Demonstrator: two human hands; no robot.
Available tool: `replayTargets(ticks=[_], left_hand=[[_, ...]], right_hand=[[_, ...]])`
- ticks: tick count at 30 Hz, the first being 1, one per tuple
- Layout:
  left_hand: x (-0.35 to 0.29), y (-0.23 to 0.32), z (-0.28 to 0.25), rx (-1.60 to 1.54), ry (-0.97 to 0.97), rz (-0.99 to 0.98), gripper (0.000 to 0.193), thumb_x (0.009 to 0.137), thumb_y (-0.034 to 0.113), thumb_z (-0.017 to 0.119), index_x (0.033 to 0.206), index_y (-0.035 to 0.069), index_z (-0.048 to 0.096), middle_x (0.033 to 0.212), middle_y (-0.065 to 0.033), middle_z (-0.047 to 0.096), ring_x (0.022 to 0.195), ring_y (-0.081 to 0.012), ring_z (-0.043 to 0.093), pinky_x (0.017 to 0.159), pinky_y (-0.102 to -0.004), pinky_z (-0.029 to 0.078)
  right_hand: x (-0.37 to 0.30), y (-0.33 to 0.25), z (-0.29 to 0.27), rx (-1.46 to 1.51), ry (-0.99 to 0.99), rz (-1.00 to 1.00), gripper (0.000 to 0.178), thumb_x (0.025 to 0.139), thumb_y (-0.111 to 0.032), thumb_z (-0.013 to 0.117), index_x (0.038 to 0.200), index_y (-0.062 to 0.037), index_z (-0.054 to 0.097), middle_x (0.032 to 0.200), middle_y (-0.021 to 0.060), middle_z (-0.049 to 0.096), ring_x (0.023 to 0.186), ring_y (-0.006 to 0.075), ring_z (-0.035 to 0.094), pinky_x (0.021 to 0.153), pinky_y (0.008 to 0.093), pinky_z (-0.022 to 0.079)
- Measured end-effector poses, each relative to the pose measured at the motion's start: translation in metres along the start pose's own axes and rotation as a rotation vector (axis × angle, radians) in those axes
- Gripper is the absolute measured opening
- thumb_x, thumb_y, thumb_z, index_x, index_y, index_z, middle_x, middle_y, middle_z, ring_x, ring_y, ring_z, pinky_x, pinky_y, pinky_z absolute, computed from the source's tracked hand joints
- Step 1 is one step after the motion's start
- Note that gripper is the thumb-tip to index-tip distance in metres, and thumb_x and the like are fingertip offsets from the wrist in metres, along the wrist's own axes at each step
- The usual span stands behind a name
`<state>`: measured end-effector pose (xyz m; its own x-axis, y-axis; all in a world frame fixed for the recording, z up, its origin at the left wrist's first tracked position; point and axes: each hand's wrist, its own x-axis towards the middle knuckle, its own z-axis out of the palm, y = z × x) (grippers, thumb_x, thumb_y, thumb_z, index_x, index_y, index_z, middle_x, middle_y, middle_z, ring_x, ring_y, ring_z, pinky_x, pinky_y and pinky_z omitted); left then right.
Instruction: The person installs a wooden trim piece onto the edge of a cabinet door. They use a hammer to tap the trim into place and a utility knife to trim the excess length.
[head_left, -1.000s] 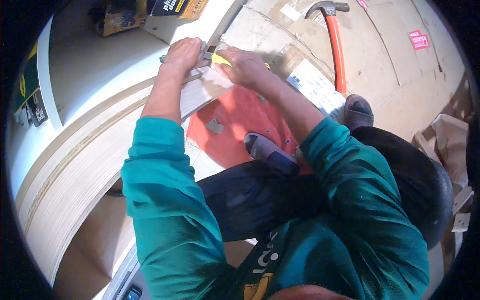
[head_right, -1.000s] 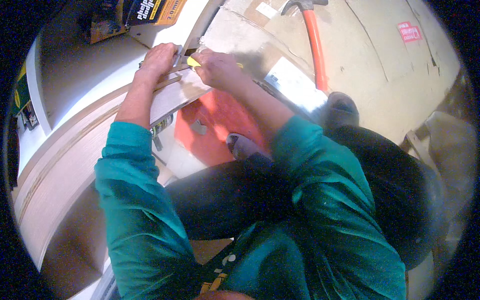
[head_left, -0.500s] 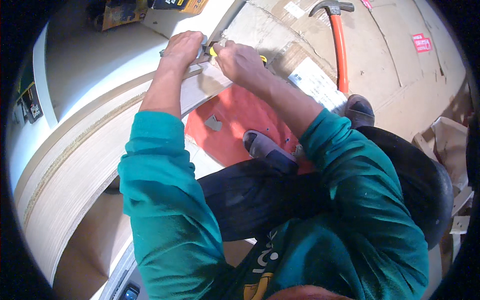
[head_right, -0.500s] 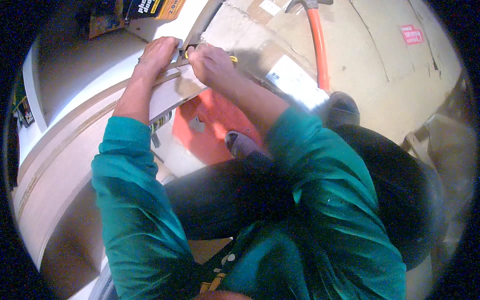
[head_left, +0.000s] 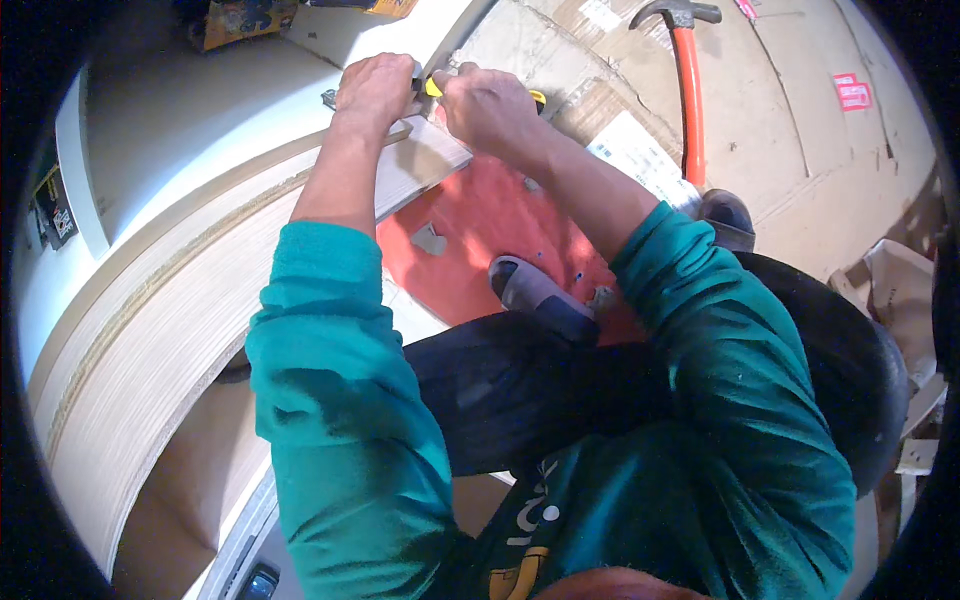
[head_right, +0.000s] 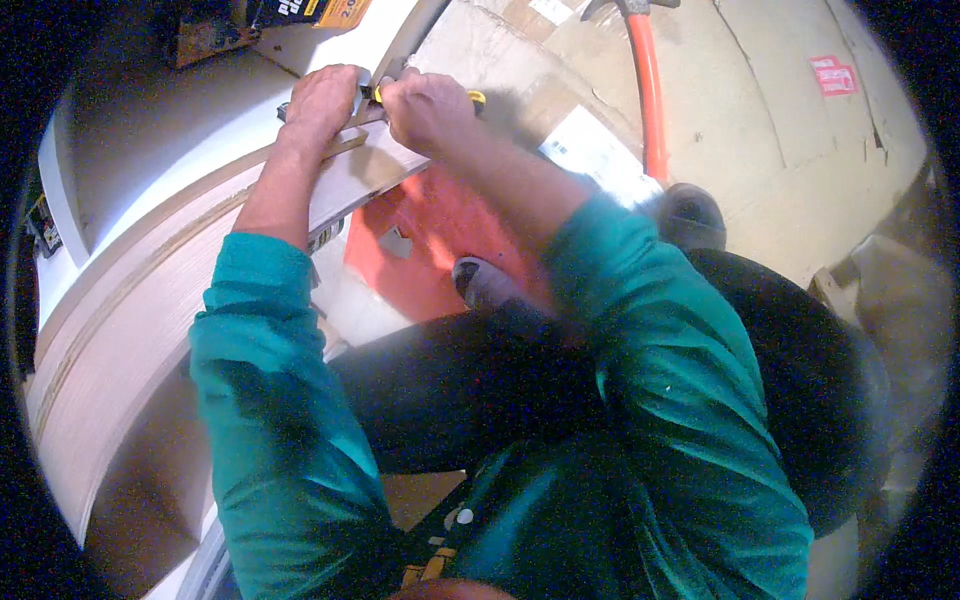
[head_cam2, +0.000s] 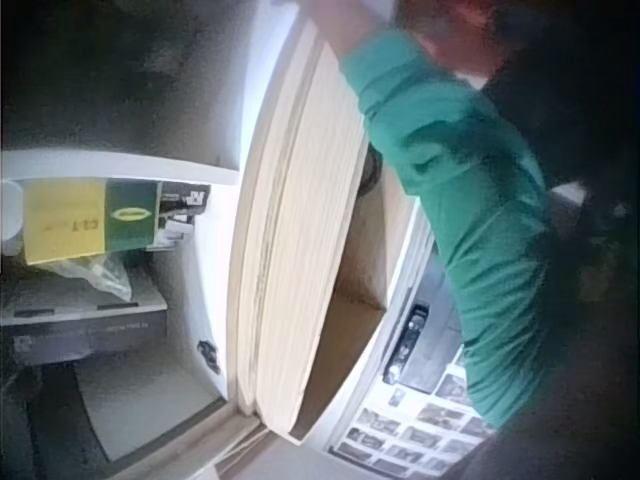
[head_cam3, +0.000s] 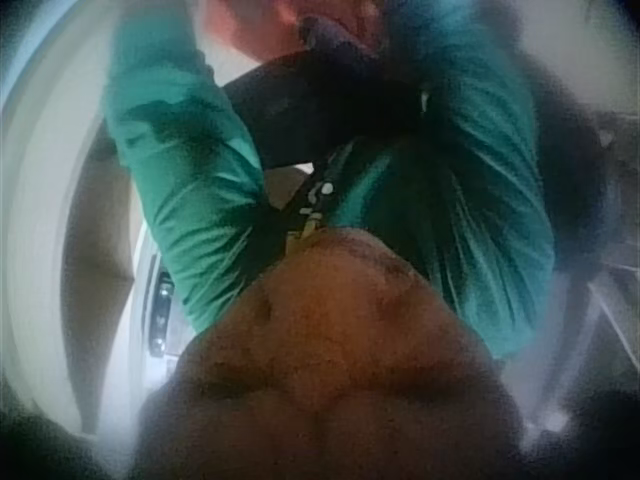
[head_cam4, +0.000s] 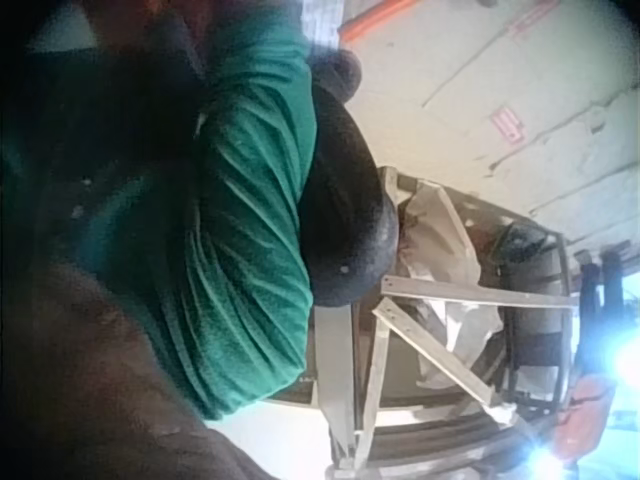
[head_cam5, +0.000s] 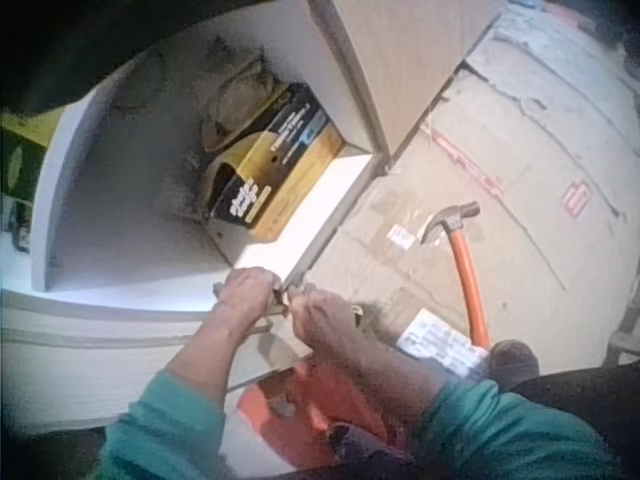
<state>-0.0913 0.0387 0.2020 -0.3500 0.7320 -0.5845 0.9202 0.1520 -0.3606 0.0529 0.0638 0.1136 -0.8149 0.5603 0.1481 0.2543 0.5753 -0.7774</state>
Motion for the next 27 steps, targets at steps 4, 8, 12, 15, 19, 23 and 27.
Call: replayTargets(ticks=[4, 8, 12, 15, 19, 23, 27], left_hand=[[0.002, -0.003, 0.005, -0.023, 0.061, -0.002, 0.022, 0.087, 0.009, 0.056, 0.104, 0.005, 0.07, 0.108, -0.0161, 0.07, 0.104, -0.0273, 0.067, 0.089, -0.0399, 0.053], [0.002, -0.003, 0.004, -0.016, -0.017, -0.013, 0.023, 0.088, 0.009, 0.054, 0.104, 0.005, 0.069, 0.111, -0.0148, 0.069, 0.106, -0.0286, 0.066, 0.09, -0.0404, 0.053], [0.008, -0.011, 0.01, -0.018, 0.063, -0.001, 0.024, 0.089, 0.009, 0.051, 0.105, 0.004, 0.069, 0.109, -0.0162, 0.069, 0.106, -0.0302, 0.066, 0.09, -0.041, 0.053], [0.009, -0.013, 0.013, -0.058, 0.084, -0.004, 0.025, 0.089, 0.008, 0.05, 0.103, 0.004, 0.07, 0.105, -0.0177, 0.07, 0.103, -0.0315, 0.067, 0.088, -0.042, 0.053], [0.009, -0.01, 0.012, -0.064, 0.109, -0.007, 0.024, 0.088, 0.008, 0.051, 0.101, 0.004, 0.071, 0.103, -0.0189, 0.071, 0.1, -0.0327, 0.068, 0.088, -0.0434, 0.053], [0.009, -0.014, 0.011, -0.086, 0.141, -0.007, 0.025, 0.088, 0.008, 0.05, 0.1, 0.003, 0.071, 0.103, -0.02, 0.07, 0.099, -0.0337, 0.068, 0.088, -0.0443, 0.053], [0.01, -0.01, 0.013, -0.076, 0.116, -0.029, 0.026, 0.088, 0.009, 0.05, 0.099, 0.003, 0.072, 0.103, -0.0207, 0.07, 0.099, -0.0345, 0.068, 0.087, -0.0447, 0.053]], right_hand=[[0.011, -0.001, 0.0, -0.01, 0.001, -0.036, 0.015, 0.083, -0.016, 0.058, 0.089, -0.0055, 0.066, 0.078, 0.0191, 0.065, 0.076, 0.0358, 0.068, 0.066, 0.0454, 0.055], [0.013, -0.002, 0.004, -0.021, 0.02, -0.045, 0.014, 0.082, -0.015, 0.057, 0.085, -0.006, 0.066, 0.075, 0.0164, 0.065, 0.075, 0.034, 0.068, 0.066, 0.0451, 0.056], [0.002, -0.007, 0.001, 0.025, 0.075, -0.044, 0.014, 0.084, -0.014, 0.055, 0.084, -0.0041, 0.064, 0.075, 0.0184, 0.064, 0.073, 0.035, 0.068, 0.063, 0.0446, 0.056], [-0.007, -0.011, 0.001, 0.017, 0.03, 0.031, 0.014, 0.085, -0.013, 0.054, 0.085, -0.0035, 0.064, 0.077, 0.0201, 0.063, 0.073, 0.0351, 0.068, 0.063, 0.0445, 0.056], [0.0, -0.001, -0.001, -0.022, 0.04, 0.006, 0.017, 0.084, -0.014, 0.055, 0.094, -0.0045, 0.065, 0.08, 0.0218, 0.064, 0.073, 0.0361, 0.069, 0.064, 0.0453, 0.056], [0.006, 0.005, -0.001, -0.049, 0.007, -0.022, 0.024, 0.083, -0.017, 0.06, 0.103, -0.0076, 0.066, 0.083, 0.023, 0.064, 0.073, 0.0369, 0.068, 0.064, 0.0464, 0.054], [0.016, 0.009, 0.002, -0.033, -0.022, -0.103, 0.022, 0.081, -0.015, 0.06, 0.101, -0.0072, 0.066, 0.083, 0.0214, 0.065, 0.071, 0.0362, 0.068, 0.061, 0.0456, 0.054]])
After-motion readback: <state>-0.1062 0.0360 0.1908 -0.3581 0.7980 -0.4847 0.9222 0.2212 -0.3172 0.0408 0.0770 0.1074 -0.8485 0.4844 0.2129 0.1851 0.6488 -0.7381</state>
